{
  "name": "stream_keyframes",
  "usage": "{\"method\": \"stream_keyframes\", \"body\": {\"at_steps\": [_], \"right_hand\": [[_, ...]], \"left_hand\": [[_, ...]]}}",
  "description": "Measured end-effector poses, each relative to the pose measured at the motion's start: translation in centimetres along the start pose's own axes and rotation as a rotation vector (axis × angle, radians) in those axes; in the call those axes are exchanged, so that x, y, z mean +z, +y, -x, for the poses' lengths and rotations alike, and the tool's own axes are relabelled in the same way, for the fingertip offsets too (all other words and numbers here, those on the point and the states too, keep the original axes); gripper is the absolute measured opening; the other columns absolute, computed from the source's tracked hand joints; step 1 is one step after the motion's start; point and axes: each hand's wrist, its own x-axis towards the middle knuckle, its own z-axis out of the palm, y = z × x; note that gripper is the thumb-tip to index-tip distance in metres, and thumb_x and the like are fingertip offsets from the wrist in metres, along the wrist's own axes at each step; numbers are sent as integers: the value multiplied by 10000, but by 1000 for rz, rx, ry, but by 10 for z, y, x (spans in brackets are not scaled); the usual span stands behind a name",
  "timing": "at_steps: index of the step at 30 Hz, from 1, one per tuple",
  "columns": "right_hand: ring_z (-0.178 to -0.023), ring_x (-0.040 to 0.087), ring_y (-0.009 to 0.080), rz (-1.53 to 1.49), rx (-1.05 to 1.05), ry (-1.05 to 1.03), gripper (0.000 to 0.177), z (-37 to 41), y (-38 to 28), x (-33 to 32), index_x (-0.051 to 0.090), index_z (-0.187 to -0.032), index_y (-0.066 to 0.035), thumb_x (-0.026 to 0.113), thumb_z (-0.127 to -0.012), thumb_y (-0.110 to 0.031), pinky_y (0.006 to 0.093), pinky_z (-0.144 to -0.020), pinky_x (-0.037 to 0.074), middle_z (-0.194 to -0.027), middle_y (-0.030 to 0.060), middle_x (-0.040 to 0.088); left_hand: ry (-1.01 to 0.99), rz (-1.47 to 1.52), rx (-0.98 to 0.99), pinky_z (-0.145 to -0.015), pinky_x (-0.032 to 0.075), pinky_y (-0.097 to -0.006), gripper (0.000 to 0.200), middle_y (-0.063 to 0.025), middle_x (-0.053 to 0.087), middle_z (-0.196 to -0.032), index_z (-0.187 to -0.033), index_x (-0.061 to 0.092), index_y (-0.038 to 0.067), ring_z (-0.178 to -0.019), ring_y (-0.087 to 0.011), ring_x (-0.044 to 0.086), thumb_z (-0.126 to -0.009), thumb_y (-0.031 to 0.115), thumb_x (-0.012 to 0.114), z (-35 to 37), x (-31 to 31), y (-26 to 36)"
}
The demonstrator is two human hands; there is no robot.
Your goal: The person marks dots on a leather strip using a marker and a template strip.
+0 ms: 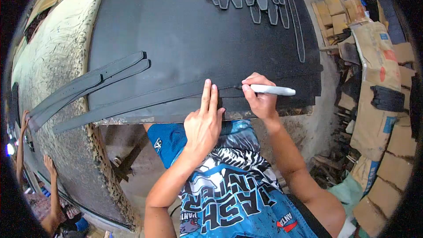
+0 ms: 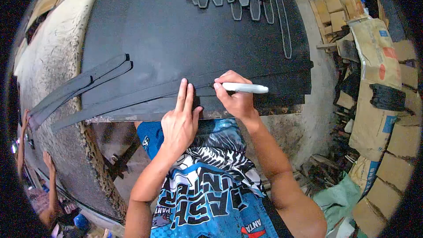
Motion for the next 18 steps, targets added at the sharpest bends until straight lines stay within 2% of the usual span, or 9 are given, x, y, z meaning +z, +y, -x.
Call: {"method": "stream_keyframes", "body": {"at_steps": [3,5,6,8,11,14,17,18], "right_hand": [[-670,647,195,48,-22,-33,55,-2,8,1,654,-860,-11,698,-829,0,315,-600,502,-784,105,672],[-672,649,208,95,-1,-69,60,-2,12,-1,653,-857,-13,704,-826,-10,325,-606,507,-785,107,673],[-670,629,184,90,-22,-87,55,0,13,0,651,-871,-9,692,-836,-1,312,-600,493,-788,101,665],[-666,588,137,79,-69,-119,52,-1,15,1,646,-899,0,669,-856,16,287,-590,465,-794,89,650],[-670,594,139,105,-91,-125,55,-2,15,2,647,-898,-1,674,-853,15,292,-592,473,-796,90,653],[-691,653,248,107,-24,-74,85,-2,12,5,656,-833,-23,733,-798,-15,349,-641,517,-771,106,675],[-697,655,227,150,-123,-100,84,-4,15,6,656,-834,-21,729,-796,-4,335,-637,513,-776,103,677],[-696,653,218,115,-81,-73,81,-2,15,6,656,-836,-21,725,-798,-1,329,-632,511,-779,102,677]], "left_hand": [[-9,-33,25,-528,535,-328,619,-165,371,-1572,-1443,470,8,-576,-235,656,-896,217,670,-1,-2,-2],[-23,-10,8,-537,549,-352,639,-144,354,-1584,-1463,446,31,-588,-276,668,-897,223,671,-2,-3,-3],[-34,1,-1,-542,556,-364,649,-134,346,-1589,-1474,434,42,-594,-297,673,-898,225,671,-1,-3,-3],[-25,-18,16,-529,542,-338,621,-154,364,-1577,-1450,461,16,-576,-252,661,-897,209,668,-1,-5,-3],[-6,-19,31,-527,538,-327,611,-163,369,-1573,-1436,475,1,-570,-225,659,-892,199,668,-1,-3,-4],[-3,-27,29,-536,543,-328,615,-164,369,-1573,-1433,476,-2,-579,-219,666,-885,197,673,-1,-3,-4],[-7,-27,25,-544,548,-328,619,-166,369,-1572,-1431,478,-2,-587,-216,672,-880,197,677,-1,-4,-3],[-7,-24,24,-546,549,-329,620,-167,368,-1572,-1430,479,-2,-590,-215,674,-878,197,678,-1,-4,-3]]}}
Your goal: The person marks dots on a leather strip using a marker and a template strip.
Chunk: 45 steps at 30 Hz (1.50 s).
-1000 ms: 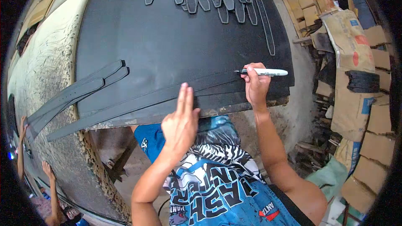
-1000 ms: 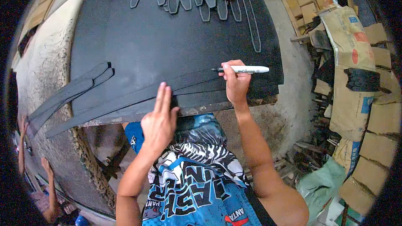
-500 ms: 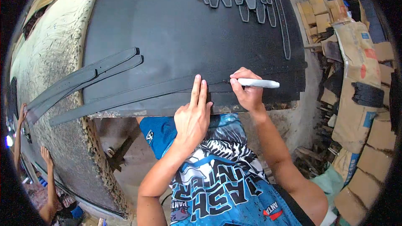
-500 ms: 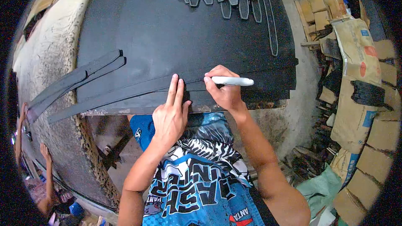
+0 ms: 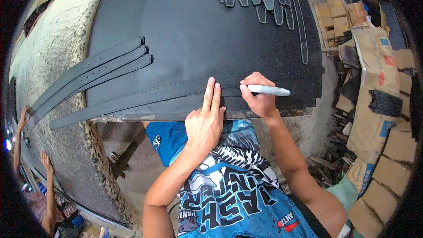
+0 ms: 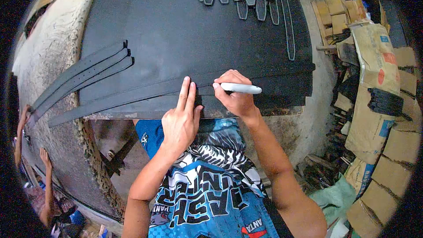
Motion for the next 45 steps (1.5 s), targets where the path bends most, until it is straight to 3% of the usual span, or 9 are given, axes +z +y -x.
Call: {"method": "stream_keyframes", "body": {"at_steps": [5,9,12,18,21,27,30,39,45], "right_hand": [[-673,587,137,-66,61,12,84,3,1,-3,639,-869,-1,659,-826,68,282,-599,459,-783,79,649],[-659,580,138,-54,17,23,73,1,-2,-2,638,-868,0,655,-832,60,281,-583,449,-763,75,641],[-649,567,134,24,-57,-34,75,-1,1,-2,636,-877,-2,649,-838,61,282,-571,439,-750,73,634],[-670,631,174,-88,117,30,56,3,-2,-6,655,-836,-13,701,-817,12,308,-586,488,-787,96,670],[-639,546,124,-74,30,25,72,2,1,-4,634,-873,2,641,-845,68,272,-564,416,-752,77,628],[-637,609,165,-31,16,21,57,3,5,-4,646,-836,-18,696,-823,5,301,-569,475,-772,88,658],[-632,597,150,-119,118,53,63,4,0,-7,642,-838,-21,695,-825,11,294,-559,467,-768,80,652],[-612,565,136,-10,-18,23,75,1,4,-4,626,-830,-20,687,-834,23,281,-543,442,-734,70,626],[-589,544,134,-78,79,94,80,5,3,-7,620,-819,-29,686,-833,15,290,-529,424,-705,61,601]], "left_hand": [[5,5,3,-543,548,-329,619,-167,366,-1574,-1430,479,-2,-589,-214,674,-880,199,677,0,1,-1],[8,-4,6,-535,543,-326,615,-167,361,-1576,-1432,480,-1,-573,-214,663,-885,201,674,0,1,-1],[-16,40,-37,-551,561,-364,673,-133,353,-1586,-1475,431,37,-587,-296,671,-877,209,687,1,3,0],[-22,39,-39,-544,560,-362,671,-131,356,-1585,-1475,434,38,-589,-294,673,-877,209,686,0,2,0],[5,-2,3,-522,532,-320,603,-163,357,-1580,-1436,478,-1,-551,-222,645,-901,210,657,1,3,-1],[-21,-6,-13,-537,544,-327,608,-161,363,-1577,-1437,476,0,-561,-232,655,-897,208,663,0,2,0],[-14,-12,-11,-539,546,-326,613,-159,365,-1576,-1438,476,1,-565,-234,659,-893,207,666,0,0,1],[-24,45,-44,-537,554,-377,663,-119,335,-1598,-1485,420,47,-583,-306,667,-895,222,668,1,3,0],[-24,35,-44,-535,555,-374,652,-121,337,-1597,-1483,425,46,-578,-305,666,-901,220,661,1,3,0]]}}
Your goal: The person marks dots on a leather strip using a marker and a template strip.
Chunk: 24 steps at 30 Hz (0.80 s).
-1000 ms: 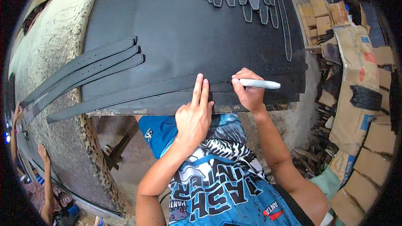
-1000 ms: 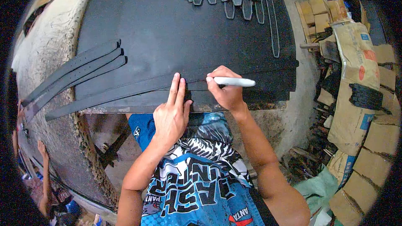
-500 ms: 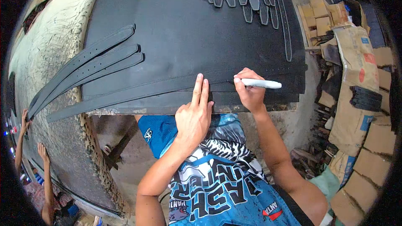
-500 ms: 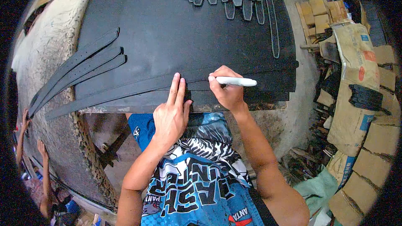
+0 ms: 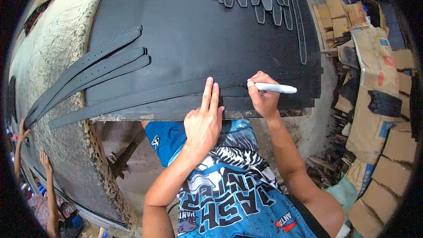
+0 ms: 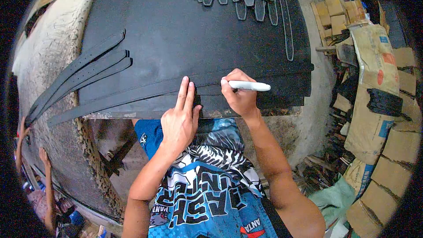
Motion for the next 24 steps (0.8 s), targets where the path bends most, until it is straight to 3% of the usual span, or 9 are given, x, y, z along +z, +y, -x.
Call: {"method": "stream_keyframes", "body": {"at_steps": [9,12,13,16,22,24], "right_hand": [[-635,575,142,39,-55,-42,77,-1,3,1,611,-832,-34,673,-848,8,285,-565,472,-724,53,604],[-681,577,126,-317,121,222,66,-2,10,-2,606,-849,-40,647,-884,-3,273,-605,499,-807,55,620],[-703,555,101,-470,188,240,51,-2,9,-5,598,-878,-43,613,-922,-23,256,-635,508,-896,57,624],[-681,521,86,-646,331,345,38,-5,8,-8,591,-901,-38,597,-938,-43,239,-650,501,-931,55,620],[-636,476,83,-830,336,418,64,-11,10,-8,591,-911,-41,557,-964,-45,264,-647,464,-819,35,577],[-637,473,85,-832,337,435,73,-12,9,-7,593,-910,-41,551,-969,-42,265,-639,451,-800,34,571]], "left_hand": [[26,23,8,-532,553,-371,655,-123,335,-1598,-1476,434,39,-570,-303,664,-893,221,670,0,1,0],[10,-1,-2,-525,550,-371,678,-149,333,-1594,-1472,419,-1,-564,-299,663,-887,225,677,-1,1,5],[21,-5,2,-519,547,-366,690,-162,329,-1594,-1469,413,-15,-559,-292,661,-883,231,682,-2,3,7],[29,-21,30,-502,538,-350,728,-195,318,-1591,-1462,400,-51,-542,-270,653,-872,253,698,-6,12,19],[18,15,158,-485,523,-343,730,-224,316,-1584,-1444,411,-69,-528,-245,644,-869,277,697,-28,42,59],[5,30,157,-490,526,-349,708,-180,334,-1586,-1456,417,-36,-538,-249,652,-878,272,687,-28,42,60]]}}
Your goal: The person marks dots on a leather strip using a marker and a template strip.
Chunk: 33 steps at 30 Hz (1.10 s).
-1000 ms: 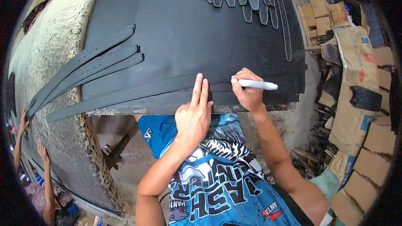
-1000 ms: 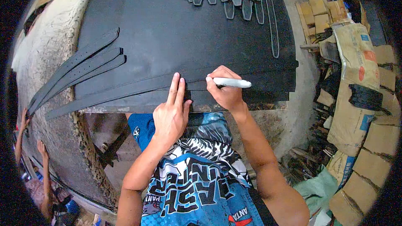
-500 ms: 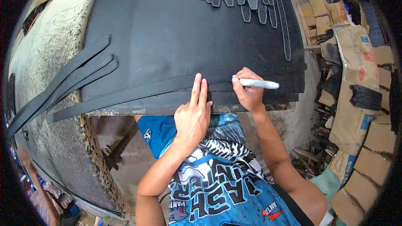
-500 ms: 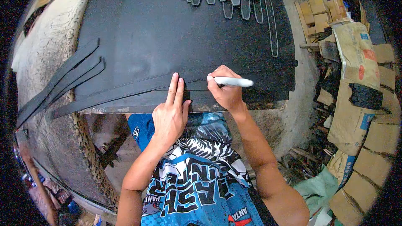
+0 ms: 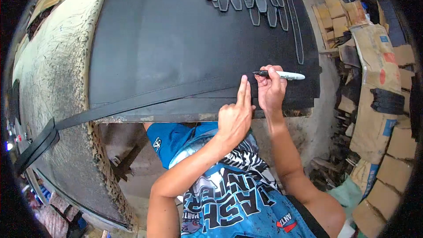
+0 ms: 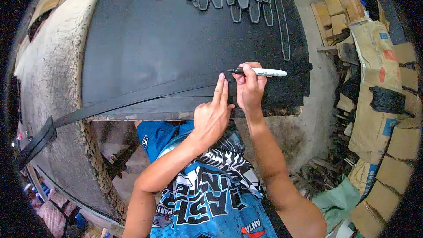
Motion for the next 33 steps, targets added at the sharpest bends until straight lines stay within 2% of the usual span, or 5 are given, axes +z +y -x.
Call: {"method": "stream_keyframes", "body": {"at_steps": [3,9,18,26,33], "right_hand": [[-648,481,88,14,-3,2,74,1,-1,1,596,-912,-38,551,-971,-34,262,-634,442,-797,36,574],[-662,494,85,10,1,-16,63,3,-1,0,601,-915,-35,564,-963,-19,255,-639,447,-819,41,591],[-680,543,83,72,-43,-68,33,5,1,-3,601,-934,-32,585,-962,-22,215,-614,459,-891,65,623],[-685,542,73,238,-139,-170,27,-1,-3,11,621,-949,-13,598,-949,2,238,-653,520,-944,74,637],[-669,532,69,371,-172,-115,42,-12,-8,-9,637,-942,-2,600,-955,-17,240,-650,516,-891,54,625]], "left_hand": [[25,-57,-1,-476,523,-343,689,-112,353,-1592,-1474,417,10,-533,-246,653,-888,264,677,10,-9,-17],[-33,-166,-143,-476,527,-357,658,-97,358,-1592,-1495,402,49,-546,-279,661,-923,263,647,40,-54,-54],[-1,-156,-257,-489,527,-378,669,-141,326,-1598,-1489,384,18,-566,-309,666,-925,264,645,53,-60,-67],[41,72,-70,-506,548,-383,619,-156,393,-1559,-1440,466,14,-589,-294,679,-897,227,670,30,-28,-29],[35,22,-274,-597,581,-415,671,-236,300,-1584,-1454,440,10,-739,-377,715,-889,260,702,52,-61,-62]]}}
